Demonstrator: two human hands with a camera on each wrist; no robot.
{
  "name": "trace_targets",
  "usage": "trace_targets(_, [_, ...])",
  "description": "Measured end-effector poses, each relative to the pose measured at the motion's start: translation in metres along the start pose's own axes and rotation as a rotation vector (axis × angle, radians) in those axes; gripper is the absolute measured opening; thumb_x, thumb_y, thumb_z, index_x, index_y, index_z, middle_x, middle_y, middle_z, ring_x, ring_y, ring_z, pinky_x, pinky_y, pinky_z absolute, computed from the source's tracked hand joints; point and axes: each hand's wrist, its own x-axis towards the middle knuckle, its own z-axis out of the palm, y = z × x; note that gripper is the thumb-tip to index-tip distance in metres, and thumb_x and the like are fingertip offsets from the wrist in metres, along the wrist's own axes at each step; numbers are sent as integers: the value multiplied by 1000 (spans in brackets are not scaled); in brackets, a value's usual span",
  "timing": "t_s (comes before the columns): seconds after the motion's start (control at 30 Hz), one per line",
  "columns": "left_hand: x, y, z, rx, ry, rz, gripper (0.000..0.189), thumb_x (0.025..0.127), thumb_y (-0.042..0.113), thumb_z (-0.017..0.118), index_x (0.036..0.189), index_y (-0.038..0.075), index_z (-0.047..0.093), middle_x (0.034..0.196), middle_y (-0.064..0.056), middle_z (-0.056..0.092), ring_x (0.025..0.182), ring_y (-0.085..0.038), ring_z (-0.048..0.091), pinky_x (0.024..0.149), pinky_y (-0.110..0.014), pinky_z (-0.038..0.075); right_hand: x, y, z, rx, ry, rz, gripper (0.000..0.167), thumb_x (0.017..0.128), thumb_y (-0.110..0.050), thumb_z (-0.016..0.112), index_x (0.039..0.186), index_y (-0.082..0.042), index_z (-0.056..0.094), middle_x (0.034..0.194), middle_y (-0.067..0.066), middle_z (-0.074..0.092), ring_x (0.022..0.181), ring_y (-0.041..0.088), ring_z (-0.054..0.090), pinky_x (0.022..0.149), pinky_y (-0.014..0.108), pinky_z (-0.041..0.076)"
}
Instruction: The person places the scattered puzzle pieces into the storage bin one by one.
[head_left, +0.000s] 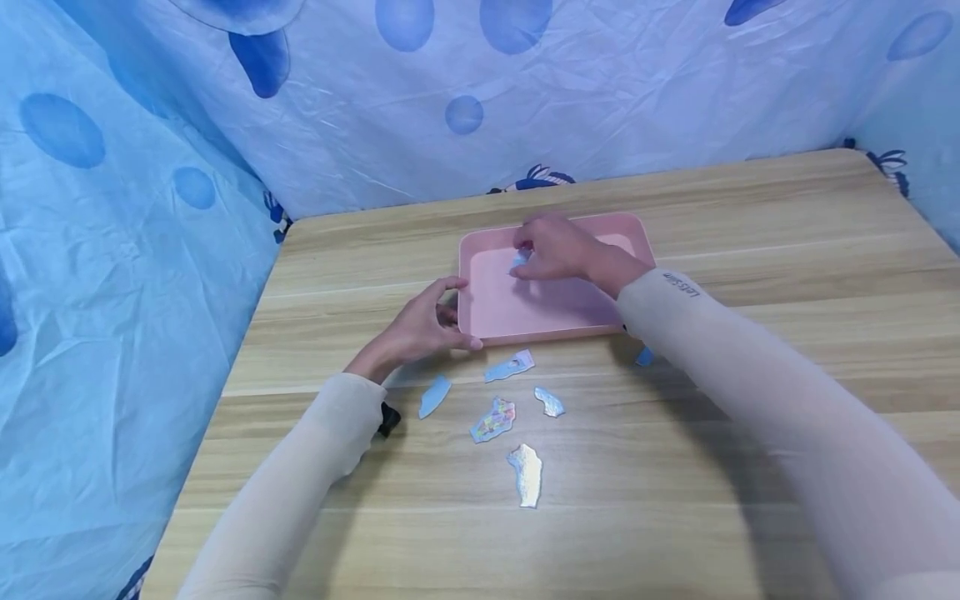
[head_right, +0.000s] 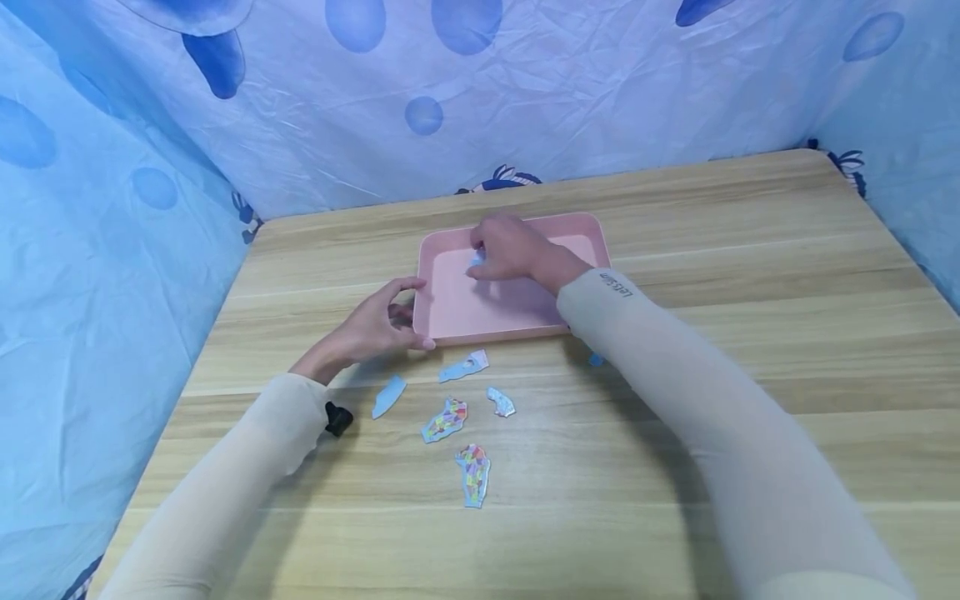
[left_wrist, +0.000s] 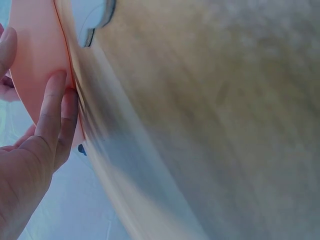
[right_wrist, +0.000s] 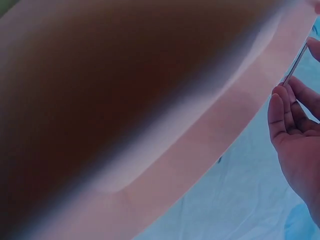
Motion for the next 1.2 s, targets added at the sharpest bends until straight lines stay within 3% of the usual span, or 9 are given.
trace_targets(0.2, [0, -1, 0, -23, -3, 4, 99, 64, 25, 91, 145, 23, 34, 114, -7, 60, 103, -20, 62, 83, -38, 50, 10, -16, 6, -50, -28, -60, 35, 80, -32, 73, 96, -2, 70, 89, 9, 60, 77, 22, 52, 70, 34, 43])
trace_targets(0.4, [1, -1, 0, -24, -3, 16, 99, 65, 23, 91, 145, 21, 34, 112, -8, 61, 102, -20, 63, 83, -37, 50, 16, -23, 2, -56, -59, -49, 34, 80, -32, 73, 95, -2, 69, 92, 10, 61, 78, 22, 53, 71, 33, 44])
trace_targets(0.63, [1, -2, 0, -33, 0, 15, 98, 64, 22, 91, 145, 23, 35, 110, -7, 61, 100, -20, 63, 80, -37, 51, 26, -23, -4, -71, -86, -60, 28, 81, -28, 73, 76, -3, 62, 72, 5, 51, 67, 19, 43, 61, 31, 34])
trace_targets(0.77, [0, -3, -1, -32, 0, 9, 99, 64, 22, 92, 145, 23, 34, 108, -8, 62, 100, -20, 63, 80, -37, 51, 35, -23, -3, -87, -131, -46, 29, 82, -29, 72, 73, -5, 59, 69, 4, 45, 64, 18, 40, 60, 30, 32])
trace_targets(1.0, [-2, -5, -2, -31, 3, 10, 98, 64, 26, 92, 144, 24, 35, 108, -8, 63, 100, -20, 63, 81, -38, 50, 49, -21, 7, -127, -190, -36, 26, 81, -27, 74, 74, -5, 61, 73, 5, 50, 65, 18, 42, 61, 30, 34])
trace_targets(1.2, [-4, 0, -2, -36, -3, 11, 98, 65, 24, 91, 145, 25, 35, 110, -12, 63, 101, -23, 62, 83, -38, 48, 57, -21, 15, -164, -230, -32, 31, 79, -28, 75, 92, -1, 69, 91, 11, 60, 79, 23, 52, 72, 34, 44])
